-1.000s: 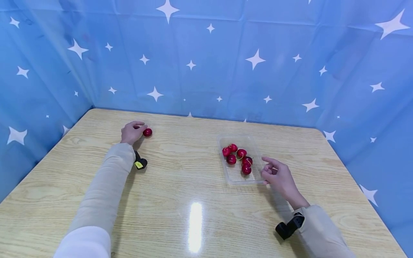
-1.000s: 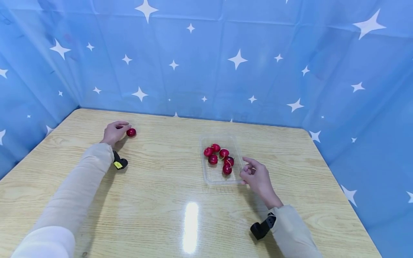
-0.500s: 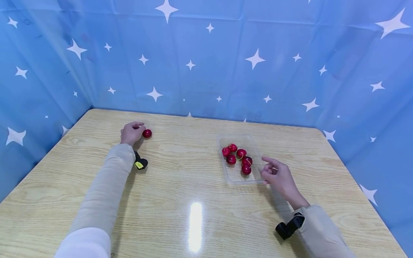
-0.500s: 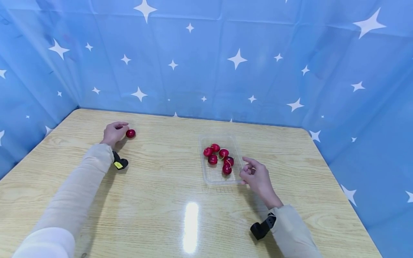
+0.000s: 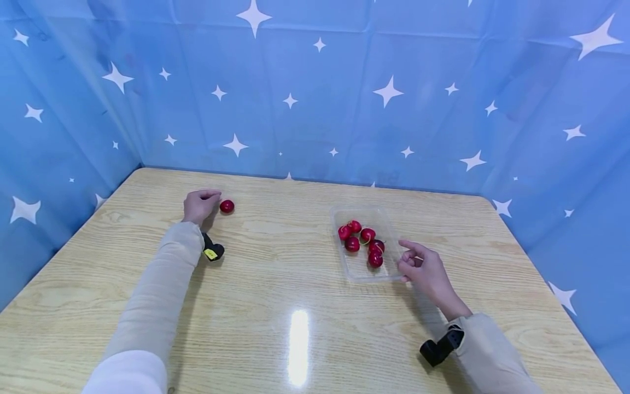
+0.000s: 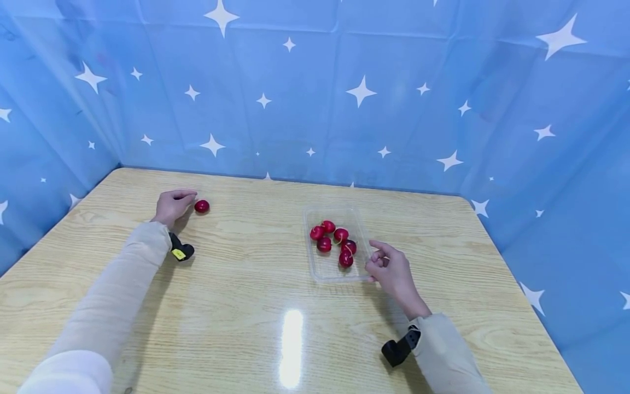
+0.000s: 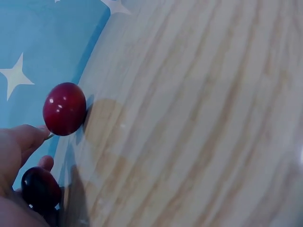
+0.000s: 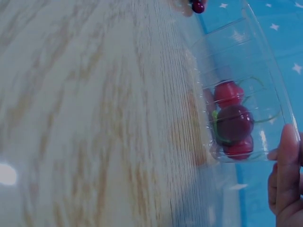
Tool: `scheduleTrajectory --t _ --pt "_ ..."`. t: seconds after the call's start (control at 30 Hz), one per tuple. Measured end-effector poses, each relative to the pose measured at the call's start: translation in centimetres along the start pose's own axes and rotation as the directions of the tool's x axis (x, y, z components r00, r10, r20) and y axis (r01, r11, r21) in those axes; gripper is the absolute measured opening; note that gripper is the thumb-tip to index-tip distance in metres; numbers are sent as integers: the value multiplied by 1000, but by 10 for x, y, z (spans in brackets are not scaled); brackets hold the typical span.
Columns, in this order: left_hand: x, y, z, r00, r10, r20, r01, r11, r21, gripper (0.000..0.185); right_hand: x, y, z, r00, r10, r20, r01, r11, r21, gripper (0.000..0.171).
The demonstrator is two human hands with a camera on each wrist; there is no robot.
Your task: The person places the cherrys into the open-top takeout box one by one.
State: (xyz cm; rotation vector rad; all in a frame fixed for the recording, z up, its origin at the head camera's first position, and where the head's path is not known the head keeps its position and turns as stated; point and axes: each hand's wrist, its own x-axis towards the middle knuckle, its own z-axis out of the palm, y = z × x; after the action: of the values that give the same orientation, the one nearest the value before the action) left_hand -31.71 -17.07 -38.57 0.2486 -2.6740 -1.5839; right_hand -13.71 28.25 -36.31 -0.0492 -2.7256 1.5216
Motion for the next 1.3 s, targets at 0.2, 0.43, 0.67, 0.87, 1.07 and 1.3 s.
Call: scheduleTrajectory --t 0.2,0.43,0.67,0.87,1.07,1.3 --pt "3 -1 -4 999 15 29 -15 1000 -10 34 0 0 0 1000 -8 3 8 1000 7 46" --pt "-4 6 -6 998 46 40 -46 999 -8 38 -1 0 0 1000 2 3 -2 1000 -5 46" --pt "-8 10 -9 989 145 43 -146 989 13 35 -1 0 0 1000 -5 4 5 1000 -2 46" --pt "-10 13 -4 982 187 2 -187 982 -14 35 0 1 0 1000 -7 8 7 1000 5 46" --pt "-14 18 1 977 205 -62 -208 977 -51 34 0 1 0 1000 -10 9 10 1000 6 45" --pt "-24 30 5 970 243 -20 -244 964 -107 35 0 2 0 1000 -18 7 18 1000 18 45"
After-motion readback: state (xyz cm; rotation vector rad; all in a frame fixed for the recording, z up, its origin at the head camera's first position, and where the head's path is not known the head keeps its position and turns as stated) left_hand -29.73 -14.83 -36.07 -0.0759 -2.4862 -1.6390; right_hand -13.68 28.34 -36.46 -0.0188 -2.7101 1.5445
